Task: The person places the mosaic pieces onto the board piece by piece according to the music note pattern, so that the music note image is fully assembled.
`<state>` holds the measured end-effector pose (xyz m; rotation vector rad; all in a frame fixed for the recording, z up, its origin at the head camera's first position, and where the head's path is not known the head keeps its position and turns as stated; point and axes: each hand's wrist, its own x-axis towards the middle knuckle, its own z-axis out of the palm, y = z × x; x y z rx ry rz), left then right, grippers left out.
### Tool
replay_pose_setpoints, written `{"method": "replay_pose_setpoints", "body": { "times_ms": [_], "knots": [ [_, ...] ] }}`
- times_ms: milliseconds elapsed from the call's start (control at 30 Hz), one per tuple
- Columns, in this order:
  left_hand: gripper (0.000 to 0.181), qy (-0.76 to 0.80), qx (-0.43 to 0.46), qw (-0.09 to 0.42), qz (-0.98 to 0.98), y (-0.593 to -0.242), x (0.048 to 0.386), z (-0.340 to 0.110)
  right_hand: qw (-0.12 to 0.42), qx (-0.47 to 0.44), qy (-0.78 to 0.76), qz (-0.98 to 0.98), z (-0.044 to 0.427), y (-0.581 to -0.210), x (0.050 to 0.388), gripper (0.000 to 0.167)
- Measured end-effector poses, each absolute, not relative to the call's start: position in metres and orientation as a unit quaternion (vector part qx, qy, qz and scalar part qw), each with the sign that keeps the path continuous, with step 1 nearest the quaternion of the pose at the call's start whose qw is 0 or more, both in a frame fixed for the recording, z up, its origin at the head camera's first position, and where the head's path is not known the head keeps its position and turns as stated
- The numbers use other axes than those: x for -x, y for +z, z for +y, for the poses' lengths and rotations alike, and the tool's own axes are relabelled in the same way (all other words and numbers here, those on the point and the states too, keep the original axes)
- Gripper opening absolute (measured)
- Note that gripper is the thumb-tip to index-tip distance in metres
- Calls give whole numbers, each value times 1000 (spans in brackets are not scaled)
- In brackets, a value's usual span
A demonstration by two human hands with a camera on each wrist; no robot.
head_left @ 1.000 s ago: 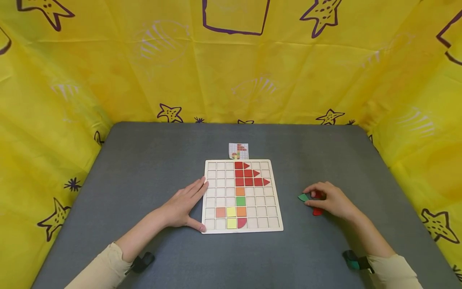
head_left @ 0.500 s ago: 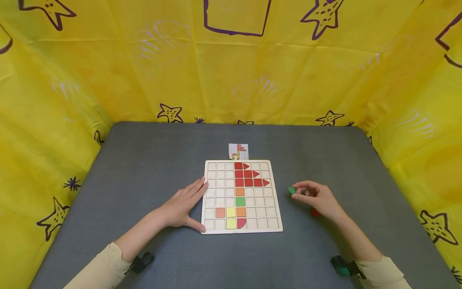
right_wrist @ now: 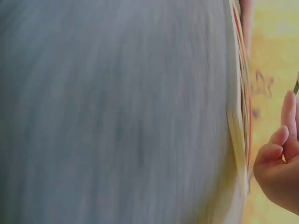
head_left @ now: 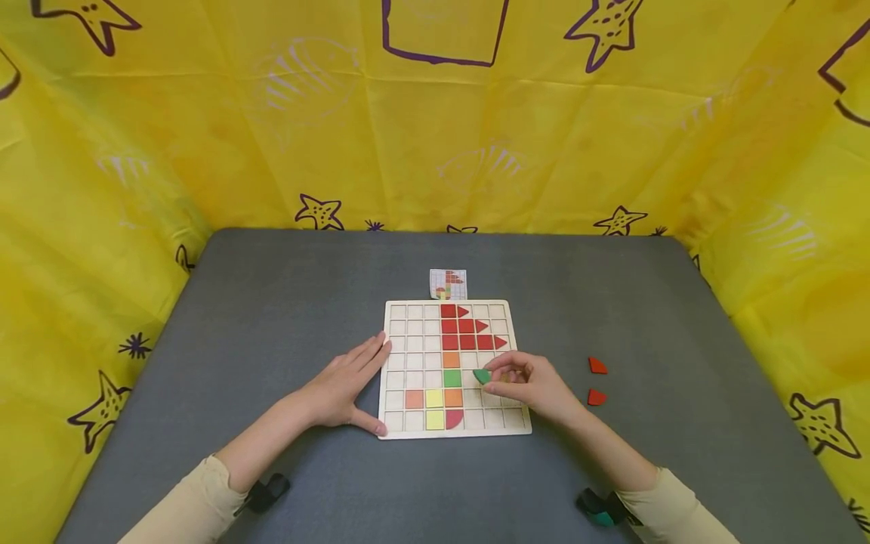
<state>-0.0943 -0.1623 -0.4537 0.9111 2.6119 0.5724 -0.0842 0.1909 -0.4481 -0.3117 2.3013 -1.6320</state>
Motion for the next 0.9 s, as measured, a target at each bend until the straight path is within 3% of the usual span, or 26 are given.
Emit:
{"method": "replay_pose_setpoints", "body": {
  "times_ms": [267,633,900],
  "knots": [
    [130,197,-320,159,913,-456,95,-163,156,179,-526,817,146,-457,75,24],
    [129,211,-315,162,911,-456,95,-164,31,331,-301,894,104,-457,67,31],
    [128,210,-317,162,910,-455,95,-165,35,342,-259,903,99,-454,66,34]
  ]
}}
